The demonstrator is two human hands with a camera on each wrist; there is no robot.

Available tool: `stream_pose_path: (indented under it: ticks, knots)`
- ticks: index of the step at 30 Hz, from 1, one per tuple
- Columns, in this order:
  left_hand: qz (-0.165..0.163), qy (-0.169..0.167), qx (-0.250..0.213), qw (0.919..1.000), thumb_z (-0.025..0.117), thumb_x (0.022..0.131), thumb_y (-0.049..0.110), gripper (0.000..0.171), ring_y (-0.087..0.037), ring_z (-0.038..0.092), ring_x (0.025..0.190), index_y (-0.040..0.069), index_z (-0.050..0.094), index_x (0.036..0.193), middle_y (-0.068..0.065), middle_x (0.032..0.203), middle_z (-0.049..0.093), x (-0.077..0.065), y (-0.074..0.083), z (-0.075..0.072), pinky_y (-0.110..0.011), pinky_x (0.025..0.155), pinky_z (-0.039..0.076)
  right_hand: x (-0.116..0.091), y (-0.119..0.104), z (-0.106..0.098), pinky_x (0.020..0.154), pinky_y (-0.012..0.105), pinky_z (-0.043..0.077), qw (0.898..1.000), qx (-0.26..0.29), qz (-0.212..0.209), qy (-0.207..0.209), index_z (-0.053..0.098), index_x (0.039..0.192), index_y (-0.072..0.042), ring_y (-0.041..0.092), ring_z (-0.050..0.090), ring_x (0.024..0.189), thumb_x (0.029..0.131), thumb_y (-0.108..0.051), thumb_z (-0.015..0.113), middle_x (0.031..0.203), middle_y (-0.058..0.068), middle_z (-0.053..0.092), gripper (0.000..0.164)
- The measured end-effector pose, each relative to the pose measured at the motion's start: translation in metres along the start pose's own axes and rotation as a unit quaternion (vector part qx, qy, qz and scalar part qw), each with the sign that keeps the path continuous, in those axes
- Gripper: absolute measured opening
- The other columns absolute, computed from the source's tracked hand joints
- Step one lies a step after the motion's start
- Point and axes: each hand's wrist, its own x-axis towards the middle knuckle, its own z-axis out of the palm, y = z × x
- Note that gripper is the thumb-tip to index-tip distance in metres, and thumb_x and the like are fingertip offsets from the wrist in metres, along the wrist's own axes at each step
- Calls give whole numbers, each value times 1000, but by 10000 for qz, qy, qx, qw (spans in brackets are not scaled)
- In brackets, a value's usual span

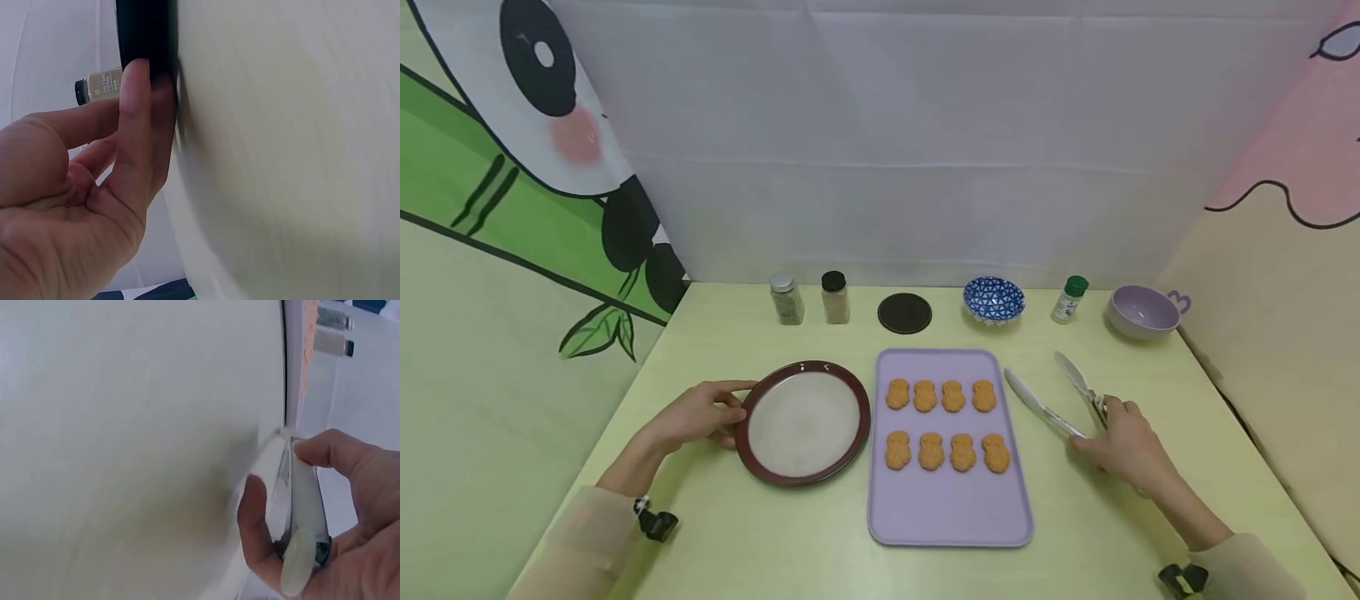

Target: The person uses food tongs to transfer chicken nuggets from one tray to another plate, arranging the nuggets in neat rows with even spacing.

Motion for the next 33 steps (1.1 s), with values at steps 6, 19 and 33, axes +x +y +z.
stream_pose_path:
  ticks: [6, 19, 33]
  knots:
    - [-8, -213, -566, 9982, 63, 90, 9, 55, -32, 66, 70, 13, 44, 142, -22, 105, 52, 1, -9, -2, -42, 65, 58, 1, 13, -18, 46, 30, 50, 9969, 710, -190, -285, 22, 141, 13, 18, 54, 59, 81, -38, 73, 122, 34, 36, 94]
    - [-124, -274, -1015, 9944, 63, 90, 6, 54, -29, 64, 81, 15, 46, 141, -23, 107, 51, 1, -15, -5, -43, 71, 57, 38, -34, -45, 71, 39, 51, 9737, -189, -2265, -182, 53, 131, 0, 25, 57, 92, 70, -53, 78, 120, 14, 60, 85]
    - [-99, -171, -1032, 9945, 63, 90, 8, 52, -30, 65, 82, 17, 49, 139, -22, 107, 53, 1, -19, -3, -43, 72, 57, 95, -121, -13, 64, 28, 46, 9350, -1065, -3138, -1266, 63, 126, -17, 10, 52, 73, 65, -55, 80, 96, -9, 64, 73]
